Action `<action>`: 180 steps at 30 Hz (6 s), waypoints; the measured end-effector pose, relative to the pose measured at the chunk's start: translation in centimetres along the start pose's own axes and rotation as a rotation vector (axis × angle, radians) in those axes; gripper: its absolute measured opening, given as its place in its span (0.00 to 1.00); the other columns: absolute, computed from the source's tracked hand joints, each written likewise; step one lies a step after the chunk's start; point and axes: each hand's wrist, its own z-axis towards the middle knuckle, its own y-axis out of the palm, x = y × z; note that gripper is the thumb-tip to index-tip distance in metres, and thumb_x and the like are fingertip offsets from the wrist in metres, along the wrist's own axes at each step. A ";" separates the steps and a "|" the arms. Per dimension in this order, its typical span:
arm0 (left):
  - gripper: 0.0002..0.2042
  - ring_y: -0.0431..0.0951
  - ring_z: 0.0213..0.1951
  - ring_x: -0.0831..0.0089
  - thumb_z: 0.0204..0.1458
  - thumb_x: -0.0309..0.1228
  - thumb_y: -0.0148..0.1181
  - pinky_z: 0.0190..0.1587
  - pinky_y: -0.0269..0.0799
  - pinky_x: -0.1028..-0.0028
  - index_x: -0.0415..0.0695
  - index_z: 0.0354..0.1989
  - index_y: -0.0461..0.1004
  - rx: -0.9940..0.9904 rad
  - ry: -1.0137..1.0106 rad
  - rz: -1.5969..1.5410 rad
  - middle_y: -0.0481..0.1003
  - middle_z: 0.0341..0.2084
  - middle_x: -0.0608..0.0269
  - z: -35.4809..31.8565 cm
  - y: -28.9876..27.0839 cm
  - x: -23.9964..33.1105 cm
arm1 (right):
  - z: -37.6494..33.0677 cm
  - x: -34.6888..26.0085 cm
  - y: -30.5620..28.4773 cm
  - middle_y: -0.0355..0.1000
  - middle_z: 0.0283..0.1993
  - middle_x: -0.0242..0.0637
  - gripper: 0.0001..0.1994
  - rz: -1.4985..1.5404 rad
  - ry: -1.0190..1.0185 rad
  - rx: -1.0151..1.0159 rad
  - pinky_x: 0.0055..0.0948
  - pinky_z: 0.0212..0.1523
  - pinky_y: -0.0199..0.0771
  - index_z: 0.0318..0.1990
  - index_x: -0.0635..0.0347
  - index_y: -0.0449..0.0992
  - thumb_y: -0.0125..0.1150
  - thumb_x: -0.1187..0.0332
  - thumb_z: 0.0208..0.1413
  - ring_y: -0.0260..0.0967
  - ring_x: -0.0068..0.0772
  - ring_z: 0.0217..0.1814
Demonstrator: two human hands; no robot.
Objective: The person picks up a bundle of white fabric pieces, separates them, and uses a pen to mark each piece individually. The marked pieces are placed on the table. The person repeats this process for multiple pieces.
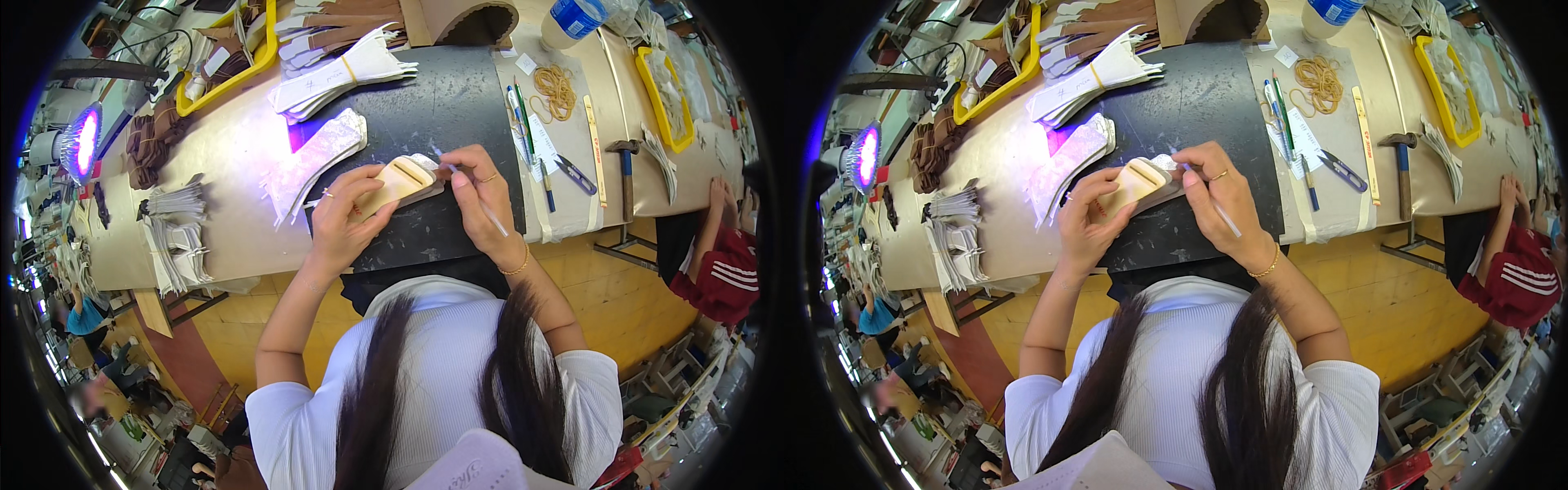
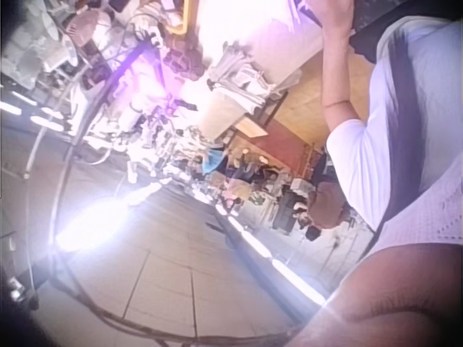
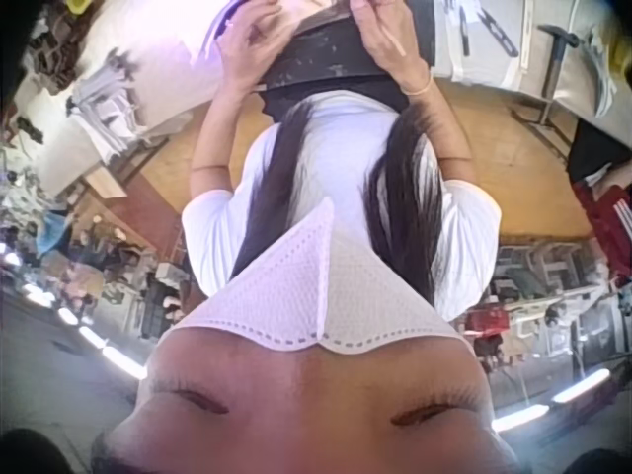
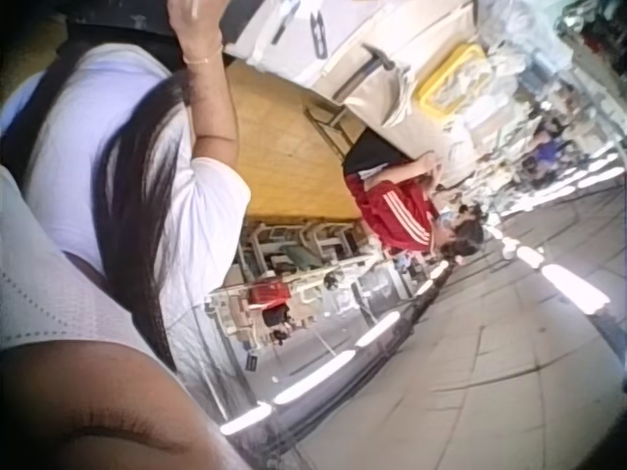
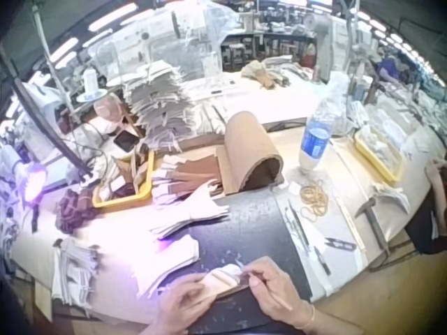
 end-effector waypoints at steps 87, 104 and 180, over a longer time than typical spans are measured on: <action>0.11 0.79 0.45 0.60 0.49 0.25 0.71 0.48 0.76 0.66 0.41 0.43 0.84 0.034 -0.039 0.654 0.81 0.46 0.57 2.4 -9.4 1.2 | 1.1 -0.7 0.3 0.76 0.36 0.38 0.06 -0.483 -0.260 0.008 0.39 0.53 0.66 0.40 0.61 0.77 0.56 0.79 0.57 0.73 0.41 0.40; 0.10 0.78 0.45 0.58 0.48 0.29 0.72 0.49 0.75 0.63 0.43 0.39 0.85 -0.156 0.112 0.438 0.81 0.47 0.57 1.5 1.7 0.9 | 0.3 0.8 -1.2 0.74 0.42 0.42 0.09 -0.288 0.035 0.005 0.29 0.49 0.75 0.43 0.68 0.77 0.47 0.77 0.67 0.78 0.33 0.46; 0.27 0.76 0.54 0.67 0.44 0.13 0.72 0.59 0.73 0.68 0.37 0.55 0.72 0.287 -0.224 -0.592 0.75 0.51 0.54 -1.7 -8.8 2.7 | -0.3 -0.6 1.4 0.71 0.36 0.40 0.10 -0.332 -0.015 -0.003 0.35 0.42 0.70 0.39 0.60 0.71 0.65 0.81 0.53 0.72 0.38 0.36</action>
